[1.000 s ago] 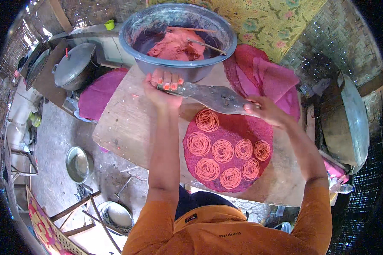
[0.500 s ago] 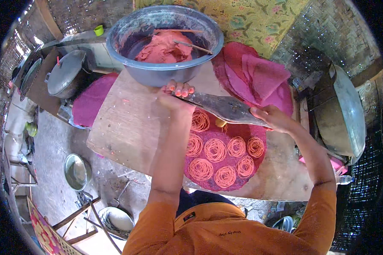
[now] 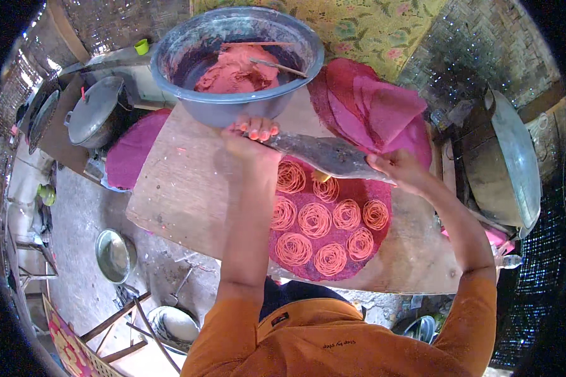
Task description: The person prepares snacks by scooping pink dough from a bowl using a metal tool and shaping it into spirals on top of flat pink sheets, then moving the completed items onto a tray.
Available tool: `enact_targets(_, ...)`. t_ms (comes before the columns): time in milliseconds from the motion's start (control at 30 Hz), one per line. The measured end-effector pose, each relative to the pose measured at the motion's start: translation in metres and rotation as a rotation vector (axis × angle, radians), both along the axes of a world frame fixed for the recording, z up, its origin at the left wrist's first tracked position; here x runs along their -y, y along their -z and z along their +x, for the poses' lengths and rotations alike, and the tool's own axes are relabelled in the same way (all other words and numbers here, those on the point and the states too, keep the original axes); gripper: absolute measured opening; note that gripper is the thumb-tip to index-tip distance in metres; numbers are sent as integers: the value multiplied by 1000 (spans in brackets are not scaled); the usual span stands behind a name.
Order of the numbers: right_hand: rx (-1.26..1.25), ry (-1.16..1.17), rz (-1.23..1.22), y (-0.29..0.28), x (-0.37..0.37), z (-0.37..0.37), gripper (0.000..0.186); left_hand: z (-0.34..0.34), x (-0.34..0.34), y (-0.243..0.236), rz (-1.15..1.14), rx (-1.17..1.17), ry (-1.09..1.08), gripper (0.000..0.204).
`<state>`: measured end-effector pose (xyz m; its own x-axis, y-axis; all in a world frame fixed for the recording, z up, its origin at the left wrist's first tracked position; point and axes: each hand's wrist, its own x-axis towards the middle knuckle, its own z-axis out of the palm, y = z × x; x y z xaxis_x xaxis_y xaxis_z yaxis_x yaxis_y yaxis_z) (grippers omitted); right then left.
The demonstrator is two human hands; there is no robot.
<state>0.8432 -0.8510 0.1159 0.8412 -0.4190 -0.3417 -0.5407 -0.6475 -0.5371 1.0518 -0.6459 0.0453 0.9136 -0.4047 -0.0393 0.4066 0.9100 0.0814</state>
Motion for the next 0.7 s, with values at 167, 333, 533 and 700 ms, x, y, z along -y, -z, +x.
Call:
enact_targets(167, -200, 15, -18, -19, -8, -9, 62, -27, 2, 8, 36, -86, 1, 26)
enact_targets(333, -110, 30, -37, 22, 18, -14, 62, -22, 26, 36, 10, -164, 78, 26)
enact_targets(533, 114, -23, -33, 47, 12, -1, 58, -2, 17, 35, -21, 15, 56, 31)
enact_targets(700, 167, -96, -90, -7, -3, 2, 52, -8, -21, -5, -169, 433, 73, 31)
